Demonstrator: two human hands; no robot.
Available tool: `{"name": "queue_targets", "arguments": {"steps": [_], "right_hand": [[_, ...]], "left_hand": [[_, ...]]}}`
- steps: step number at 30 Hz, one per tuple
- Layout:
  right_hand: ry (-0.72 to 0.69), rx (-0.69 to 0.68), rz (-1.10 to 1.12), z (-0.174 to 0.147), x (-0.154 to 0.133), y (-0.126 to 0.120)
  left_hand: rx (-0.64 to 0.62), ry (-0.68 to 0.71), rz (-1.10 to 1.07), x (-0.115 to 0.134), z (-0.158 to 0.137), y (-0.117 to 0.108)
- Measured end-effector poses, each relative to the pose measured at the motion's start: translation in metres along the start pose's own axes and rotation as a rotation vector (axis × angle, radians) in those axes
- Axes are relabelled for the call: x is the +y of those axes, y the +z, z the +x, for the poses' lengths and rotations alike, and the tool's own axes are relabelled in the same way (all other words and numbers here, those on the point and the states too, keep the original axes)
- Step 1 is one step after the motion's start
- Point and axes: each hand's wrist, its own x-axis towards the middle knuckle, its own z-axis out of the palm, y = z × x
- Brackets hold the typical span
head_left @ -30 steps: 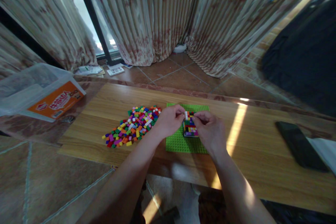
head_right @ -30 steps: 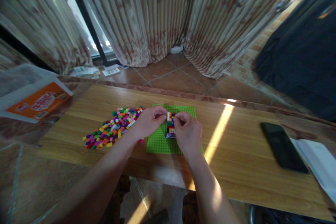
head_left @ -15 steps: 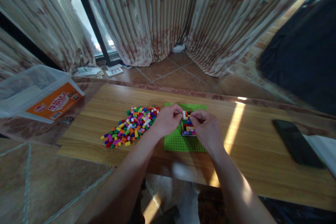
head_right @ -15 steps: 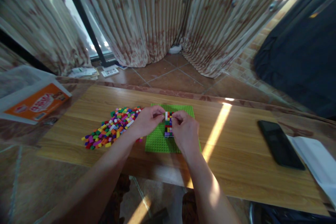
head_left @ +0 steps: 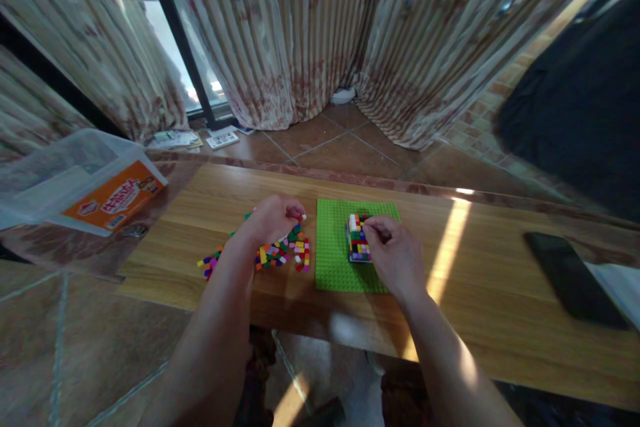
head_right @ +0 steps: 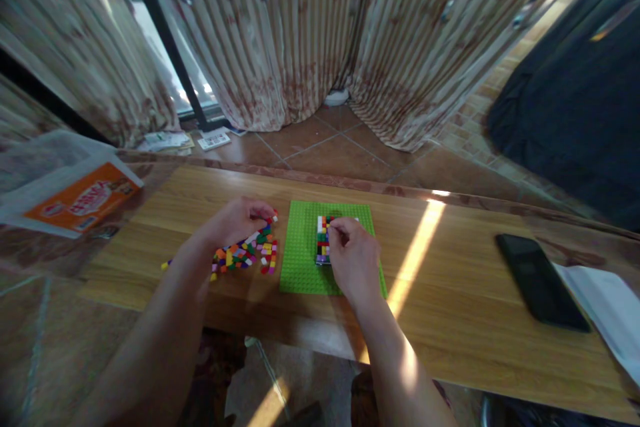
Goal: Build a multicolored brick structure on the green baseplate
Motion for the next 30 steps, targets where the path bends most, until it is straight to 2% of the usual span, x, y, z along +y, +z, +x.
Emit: {"name": "queue_targets", "arguments": {"steps": [5, 10, 17, 21, 30], "right_hand": [[-0.003, 0.008, 0.005, -0.001, 0.002, 0.001], [-0.012, 0.019, -0.035, -0.001, 0.003, 0.002], [-0.022, 0.026, -0.051, -0.001, 0.005, 0.003], [-0.026, 0.021, -0.079, -0.001, 0.004, 0.002], [-0.011, 0.015, -0.104, 0.0, 0.001, 0.001]], "left_hand": [[-0.089, 0.049, 0.105, 0.011, -0.007, -0.002], [-0.101, 0.079, 0.188, 0.017, -0.009, -0.002], [-0.109, 0.14, 0.179, 0.016, -0.011, -0.001], [-0.118, 0.13, 0.155, 0.018, -0.012, -0.001], [-0.17, 0.119, 0.286, 0.022, -0.009, -0.002]]}}
